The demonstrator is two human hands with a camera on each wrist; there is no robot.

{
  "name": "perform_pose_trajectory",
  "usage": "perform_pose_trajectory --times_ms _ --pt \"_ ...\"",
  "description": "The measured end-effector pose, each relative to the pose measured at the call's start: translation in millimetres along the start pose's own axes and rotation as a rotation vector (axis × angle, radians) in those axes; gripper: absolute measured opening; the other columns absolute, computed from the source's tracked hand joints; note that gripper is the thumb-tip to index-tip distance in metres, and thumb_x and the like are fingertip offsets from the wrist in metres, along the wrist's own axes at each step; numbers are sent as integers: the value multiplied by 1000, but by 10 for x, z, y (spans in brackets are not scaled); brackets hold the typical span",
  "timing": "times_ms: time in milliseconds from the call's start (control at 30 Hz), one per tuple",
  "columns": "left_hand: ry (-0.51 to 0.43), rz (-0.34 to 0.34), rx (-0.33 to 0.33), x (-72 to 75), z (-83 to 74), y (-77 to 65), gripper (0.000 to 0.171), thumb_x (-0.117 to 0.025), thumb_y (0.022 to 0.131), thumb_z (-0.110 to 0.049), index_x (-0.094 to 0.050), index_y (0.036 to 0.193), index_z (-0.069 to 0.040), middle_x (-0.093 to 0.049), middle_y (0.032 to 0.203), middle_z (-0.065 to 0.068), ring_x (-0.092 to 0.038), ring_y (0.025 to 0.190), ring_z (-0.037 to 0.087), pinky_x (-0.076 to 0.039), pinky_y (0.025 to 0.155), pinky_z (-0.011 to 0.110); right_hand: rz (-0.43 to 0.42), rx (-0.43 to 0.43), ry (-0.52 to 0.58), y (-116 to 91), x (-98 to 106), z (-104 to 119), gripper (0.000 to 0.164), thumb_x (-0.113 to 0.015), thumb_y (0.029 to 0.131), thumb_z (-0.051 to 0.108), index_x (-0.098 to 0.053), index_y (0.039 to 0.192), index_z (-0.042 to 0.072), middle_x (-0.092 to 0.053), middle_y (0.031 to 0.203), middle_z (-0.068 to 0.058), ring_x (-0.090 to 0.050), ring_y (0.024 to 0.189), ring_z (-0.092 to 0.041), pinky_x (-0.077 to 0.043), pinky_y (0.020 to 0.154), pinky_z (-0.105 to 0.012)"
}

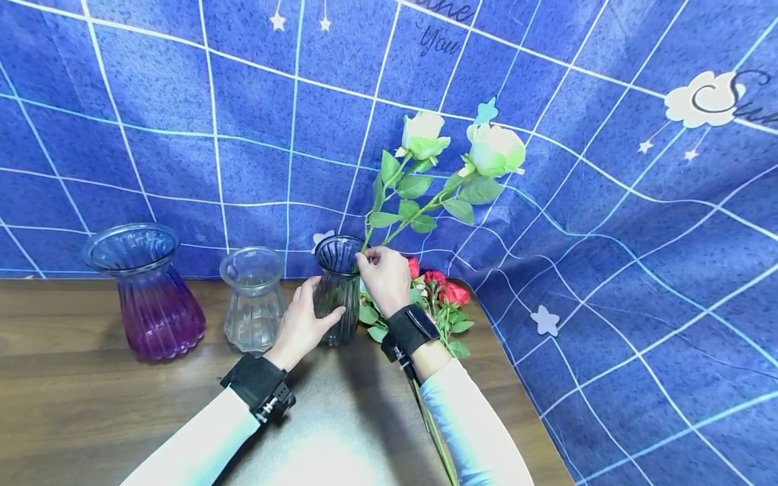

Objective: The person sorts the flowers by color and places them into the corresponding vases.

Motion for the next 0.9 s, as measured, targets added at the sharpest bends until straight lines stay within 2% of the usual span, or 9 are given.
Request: perform_pose_trajectory --times_ms 133,500,733,900 --pt "-3 -2 -1 -5 -1 -5 73 -68 79 -47 -38 138 -17 -52 127 13 -56 111 35 -48 80 51 -19 9 -41 -18 25 -6 18 -70 82 28 -74 78 10 -66 65 -5 -58 58 -17 -41 53 -26" --pt "-5 0 7 13 -11 -17 73 -68 79 -46 -36 138 -17 -51 128 13 -55 111 36 -47 80 51 -52 -1 -2 -52 34 -28 19 -70 81 28 -73 74 11 -67 63 -4 -60 58 -18 -43 55 -27" --pt "-5 8 12 16 -8 -25 74 -68 79 -46 -36 139 -17 -50 129 13 -55 112 36 -47 81 51 -78 -4 35 -85 84 -85 19 -69 82 28 -72 75 10 -63 61 -4 -53 53 -14 -38 51 -25" --pt "-6 3 6 10 -12 -15 73 -68 79 -46 -37 138 -17 -50 129 12 -55 111 36 -47 80 51 -87 -13 54 -107 155 -177 18 -69 82 27 -71 75 10 -63 61 -5 -52 54 -12 -38 53 -24"
Point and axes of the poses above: each hand's wrist, its own y-axis towards the middle knuckle, its own x-axis out of the back of the hand, z = x × y, the point moved 2 cm from there along y, towards the middle knuckle
